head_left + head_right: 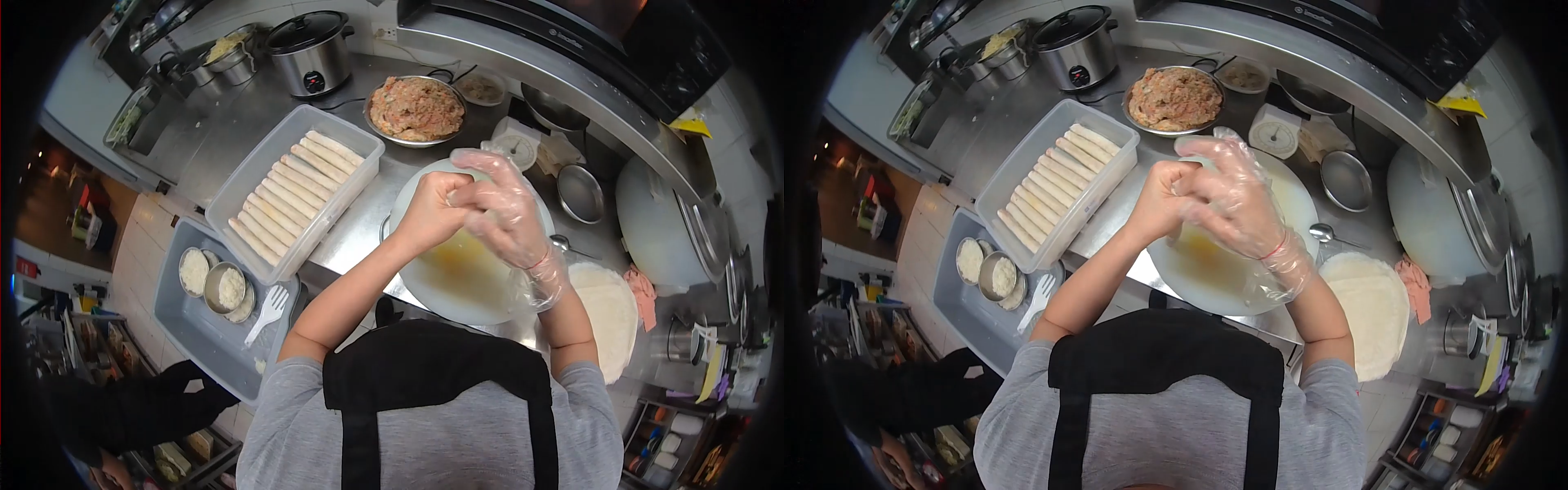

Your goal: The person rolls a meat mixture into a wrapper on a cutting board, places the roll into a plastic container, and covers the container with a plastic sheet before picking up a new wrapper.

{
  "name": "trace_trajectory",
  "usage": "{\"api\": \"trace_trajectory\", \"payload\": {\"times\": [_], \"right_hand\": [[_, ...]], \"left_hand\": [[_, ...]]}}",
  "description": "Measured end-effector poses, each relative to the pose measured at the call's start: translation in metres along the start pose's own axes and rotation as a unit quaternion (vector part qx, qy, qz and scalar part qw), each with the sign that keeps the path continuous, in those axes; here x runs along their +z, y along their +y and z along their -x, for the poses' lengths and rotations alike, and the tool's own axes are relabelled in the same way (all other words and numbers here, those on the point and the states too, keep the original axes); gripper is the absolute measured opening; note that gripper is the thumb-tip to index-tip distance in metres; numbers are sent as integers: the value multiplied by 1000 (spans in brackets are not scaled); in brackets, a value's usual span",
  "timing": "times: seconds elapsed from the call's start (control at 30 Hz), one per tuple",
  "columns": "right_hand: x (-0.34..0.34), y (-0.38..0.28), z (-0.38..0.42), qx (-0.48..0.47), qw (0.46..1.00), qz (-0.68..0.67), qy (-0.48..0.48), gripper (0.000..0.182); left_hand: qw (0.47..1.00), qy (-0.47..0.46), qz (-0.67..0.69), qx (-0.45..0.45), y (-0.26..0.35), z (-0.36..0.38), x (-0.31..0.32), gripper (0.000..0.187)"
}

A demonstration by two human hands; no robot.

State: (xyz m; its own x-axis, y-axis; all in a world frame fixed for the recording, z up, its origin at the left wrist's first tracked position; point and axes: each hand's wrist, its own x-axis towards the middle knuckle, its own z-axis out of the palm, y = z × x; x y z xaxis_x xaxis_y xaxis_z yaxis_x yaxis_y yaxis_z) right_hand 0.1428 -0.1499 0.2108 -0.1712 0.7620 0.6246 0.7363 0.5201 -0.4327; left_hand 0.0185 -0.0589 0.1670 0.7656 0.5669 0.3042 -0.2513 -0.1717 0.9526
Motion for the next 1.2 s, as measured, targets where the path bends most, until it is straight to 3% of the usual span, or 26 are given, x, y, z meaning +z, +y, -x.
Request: {"api": "trace_trajectory", "payload": {"times": [0.13, 0.2, 0.23, 0.33, 0.37, 0.4, 0.43, 0.47, 0.5, 0.53, 0.6, 0.67, 0.7, 0.8, 0.87, 0.93, 1.07, 1.13, 1.17, 1.2], "right_hand": [[6, 6, 0, 28, 991, -123, 37, 28], [8, 11, -3, -44, 999, -7, -14, 29], [9, 11, -5, -47, 999, -14, -18, 29], [14, 12, -10, -85, 990, 86, -77, 45], [23, 20, -6, -37, 996, -81, -6, 46], [37, 27, -3, 12, 967, -246, 61, 50], [55, 25, 3, 93, 890, -437, 94, 61], [63, 24, 8, 90, 889, -442, 83, 61], [68, 19, 10, 184, 873, -452, 17, 63], [75, 16, 9, 279, 845, -454, -48, 65], [88, 31, 3, 299, 847, -434, -66, 63], [96, 35, -10, 353, 704, -604, -121, 62], [101, 32, -17, 373, 668, -634, -114, 61], [112, 40, -31, 391, 637, -646, -152, 58], [116, 38, -38, 400, 653, -625, -151, 59], [113, 45, -30, 431, 713, -542, -114, 55], [100, 64, 9, 565, 778, -260, -89, 40], [98, 93, 54, 553, 823, -118, -60, 37], [96, 96, 66, 561, 817, -121, -64, 37], [95, 95, 74, 484, 867, 70, -100, 36]], "left_hand": [[997, 69, 18, 9, 4, 3, 5, 13], [997, 73, -3, 23, 3, 5, 0, 15], [998, 65, -1, 6, 8, 7, -2, 16], [998, 63, -13, -1, -1, 10, -10, 16], [997, 67, -29, 11, -4, 10, -16, 15], [996, 75, -35, 12, 4, 10, -21, 15], [993, 115, 17, 24, 16, 9, -25, 11], [985, 155, 71, 38, 22, 9, -30, 15], [972, 149, 178, 33, 22, 6, -42, 39], [971, 157, 180, 32, 22, 7, -55, 39], [855, 176, 487, 21, 29, 12, -86, 55], [874, 205, 441, 5, 30, 27, -123, 59], [890, 231, 392, -12, 28, 35, -143, 64], [908, 188, 372, -45, 13, 68, -198, 64], [912, 183, 364, -53, 12, 91, -229, 58], [943, 265, 200, -22, 17, 117, -264, 47], [917, 383, 113, 10, 34, 174, -345, 39], [910, 410, 59, -5, 43, 187, -363, 38], [917, 397, 7, -50, 48, 189, -369, 37], [920, 378, -44, -94, 50, 189, -374, 35]]}}
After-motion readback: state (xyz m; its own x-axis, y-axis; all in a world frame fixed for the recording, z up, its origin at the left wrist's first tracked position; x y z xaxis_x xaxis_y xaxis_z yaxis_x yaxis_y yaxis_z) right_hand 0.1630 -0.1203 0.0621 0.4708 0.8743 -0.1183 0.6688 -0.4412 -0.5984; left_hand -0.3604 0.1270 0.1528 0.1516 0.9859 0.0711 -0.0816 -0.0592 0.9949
